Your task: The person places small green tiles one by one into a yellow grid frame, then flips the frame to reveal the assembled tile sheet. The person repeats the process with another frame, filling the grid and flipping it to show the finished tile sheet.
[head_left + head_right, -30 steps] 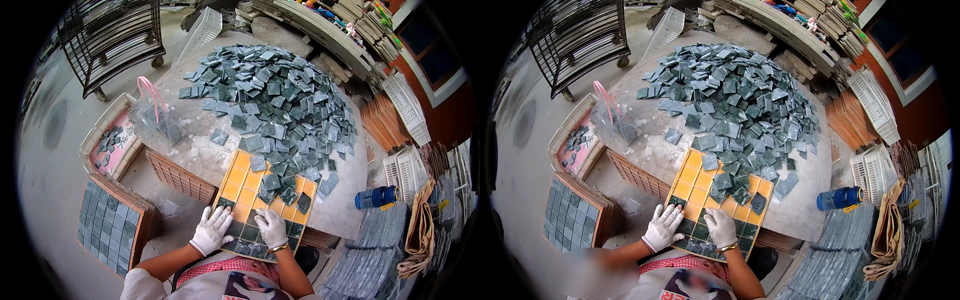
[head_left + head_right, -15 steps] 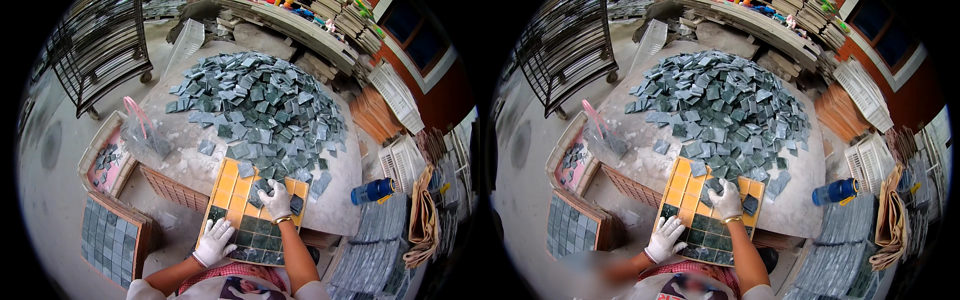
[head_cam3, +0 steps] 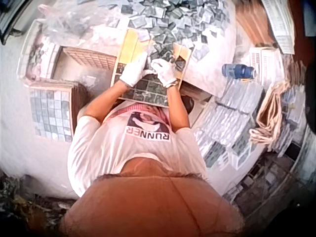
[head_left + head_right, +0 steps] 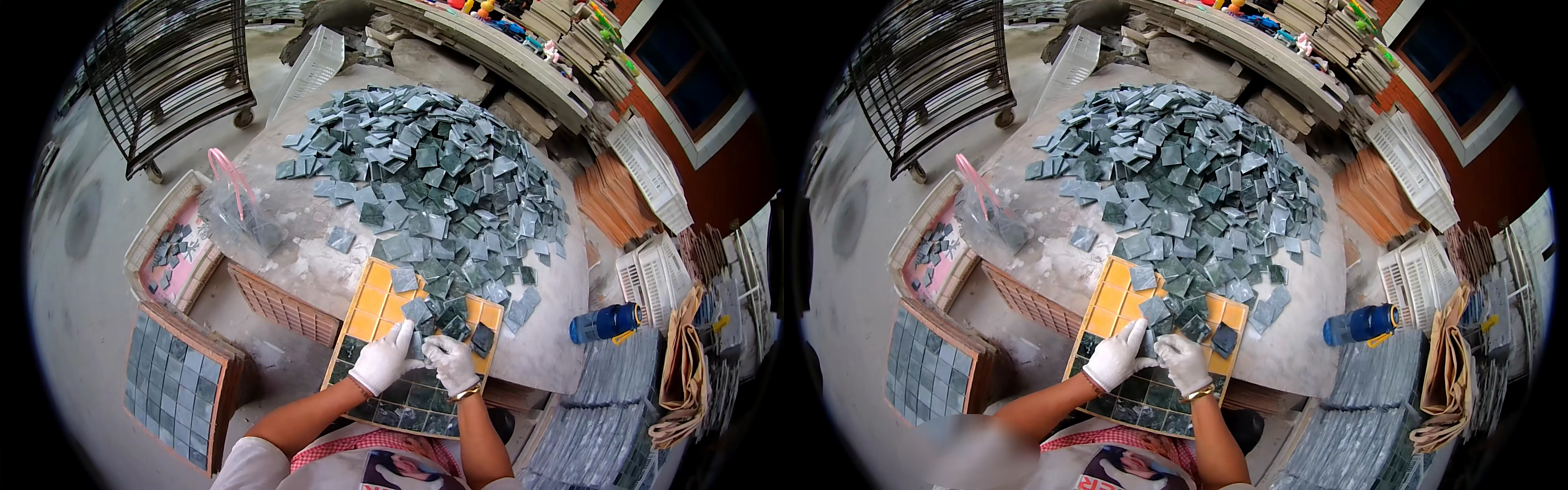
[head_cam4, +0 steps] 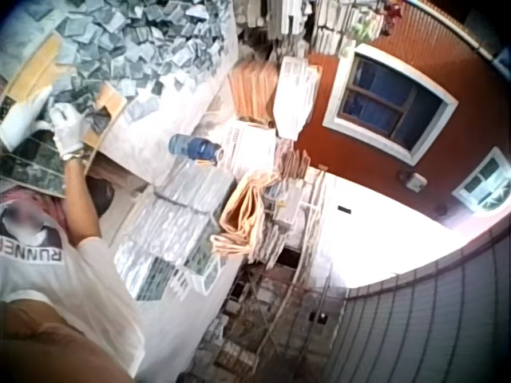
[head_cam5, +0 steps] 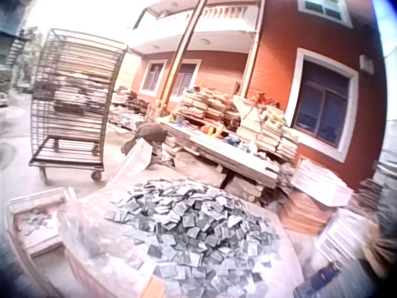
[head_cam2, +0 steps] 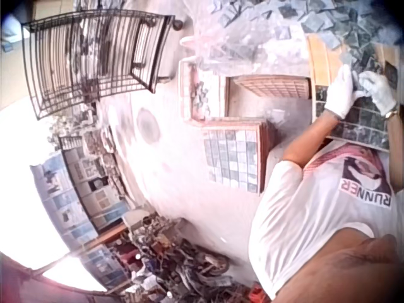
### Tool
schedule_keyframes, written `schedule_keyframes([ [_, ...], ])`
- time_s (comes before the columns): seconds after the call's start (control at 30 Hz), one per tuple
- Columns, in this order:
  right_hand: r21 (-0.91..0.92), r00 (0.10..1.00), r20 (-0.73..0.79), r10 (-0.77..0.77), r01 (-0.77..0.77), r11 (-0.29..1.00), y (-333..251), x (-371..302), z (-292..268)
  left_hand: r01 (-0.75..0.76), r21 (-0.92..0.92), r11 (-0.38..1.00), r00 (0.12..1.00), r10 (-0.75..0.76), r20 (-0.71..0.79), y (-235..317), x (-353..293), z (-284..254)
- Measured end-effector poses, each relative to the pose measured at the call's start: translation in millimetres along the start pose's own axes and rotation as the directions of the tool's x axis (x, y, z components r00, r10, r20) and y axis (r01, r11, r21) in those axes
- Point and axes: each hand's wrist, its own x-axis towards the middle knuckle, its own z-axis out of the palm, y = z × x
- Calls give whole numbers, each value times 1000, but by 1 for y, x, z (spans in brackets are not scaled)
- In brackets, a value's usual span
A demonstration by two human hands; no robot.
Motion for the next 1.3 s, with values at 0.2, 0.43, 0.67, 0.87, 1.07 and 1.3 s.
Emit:
schedule_keyframes([
  [0.2, -5, 989, 65, 135, -135, 991, -12, -9, 16, -139, -23, 990, 987, 137, -89, -24, -13, -1],
  [0.43, 55, 996, 13, 93, -93, 994, 20, 0, -2, 186, -917, 353, 955, -283, 85, -57, -34, -52],
  [0.67, -642, 934, 228, -276, 357, 678, 8, 26, 19, 157, -864, 478, 950, -312, 1, -86, -53, -44],
  [0.87, -770, 944, 251, -213, 328, 547, 16, 22, 39, 313, -907, 281, 896, -405, 184, -75, -60, -62],
  [1.07, -876, 909, 262, -325, 365, 314, 33, -1, 57, 203, -934, 293, 920, -383, 80, -88, -55, -53],
  [1.3, -787, 820, 324, -472, 511, 347, -9, 0, 60, 263, -911, 319, 944, -280, 174, -79, -42, -57],
])
